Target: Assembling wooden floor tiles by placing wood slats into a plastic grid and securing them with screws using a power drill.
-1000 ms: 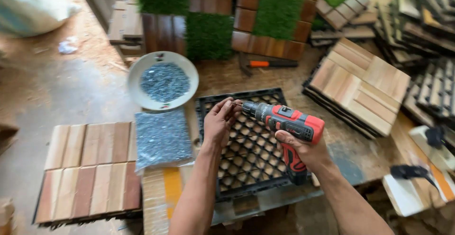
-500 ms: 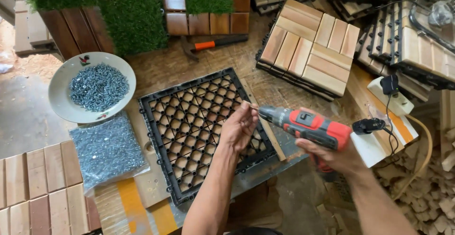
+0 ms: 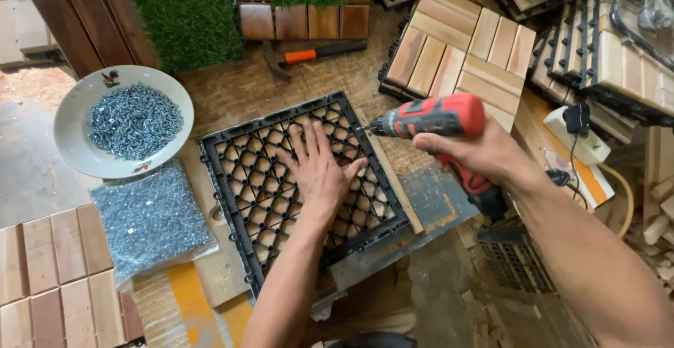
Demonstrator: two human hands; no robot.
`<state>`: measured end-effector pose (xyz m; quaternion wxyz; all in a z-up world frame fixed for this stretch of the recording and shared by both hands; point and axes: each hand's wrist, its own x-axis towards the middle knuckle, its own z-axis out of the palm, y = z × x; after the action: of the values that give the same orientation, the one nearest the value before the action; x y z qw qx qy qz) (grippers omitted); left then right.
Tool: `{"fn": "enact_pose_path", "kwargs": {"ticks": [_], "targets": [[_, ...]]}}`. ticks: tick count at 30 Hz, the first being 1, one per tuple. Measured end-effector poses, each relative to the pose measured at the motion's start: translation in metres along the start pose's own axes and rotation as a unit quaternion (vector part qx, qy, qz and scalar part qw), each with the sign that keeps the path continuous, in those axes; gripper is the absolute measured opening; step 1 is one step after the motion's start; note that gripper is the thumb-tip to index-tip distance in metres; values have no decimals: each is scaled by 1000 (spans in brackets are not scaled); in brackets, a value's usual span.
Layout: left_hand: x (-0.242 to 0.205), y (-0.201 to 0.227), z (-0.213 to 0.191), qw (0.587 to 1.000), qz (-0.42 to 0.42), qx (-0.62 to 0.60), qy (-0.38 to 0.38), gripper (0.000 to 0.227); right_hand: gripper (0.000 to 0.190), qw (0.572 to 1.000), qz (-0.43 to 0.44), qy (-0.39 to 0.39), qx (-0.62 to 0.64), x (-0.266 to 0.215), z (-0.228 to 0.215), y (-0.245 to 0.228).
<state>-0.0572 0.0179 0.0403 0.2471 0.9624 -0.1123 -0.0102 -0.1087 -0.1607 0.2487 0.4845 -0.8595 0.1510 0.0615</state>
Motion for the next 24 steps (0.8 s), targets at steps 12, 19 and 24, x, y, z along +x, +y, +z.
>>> {"fn": "enact_pose_path", "kwargs": {"ticks": [12,19,24], "targets": [[14,-11,27,997,-45,43,-35,125,32,988,117,-29,-100,55,32,-29],[17,-15,37,997,-38,60,-28,129,34,988,114,-51,-90,64,26,-31],[14,-12,34,997,-35,65,-26,130,35,972,95,-112,-181,78,29,-55]]}}
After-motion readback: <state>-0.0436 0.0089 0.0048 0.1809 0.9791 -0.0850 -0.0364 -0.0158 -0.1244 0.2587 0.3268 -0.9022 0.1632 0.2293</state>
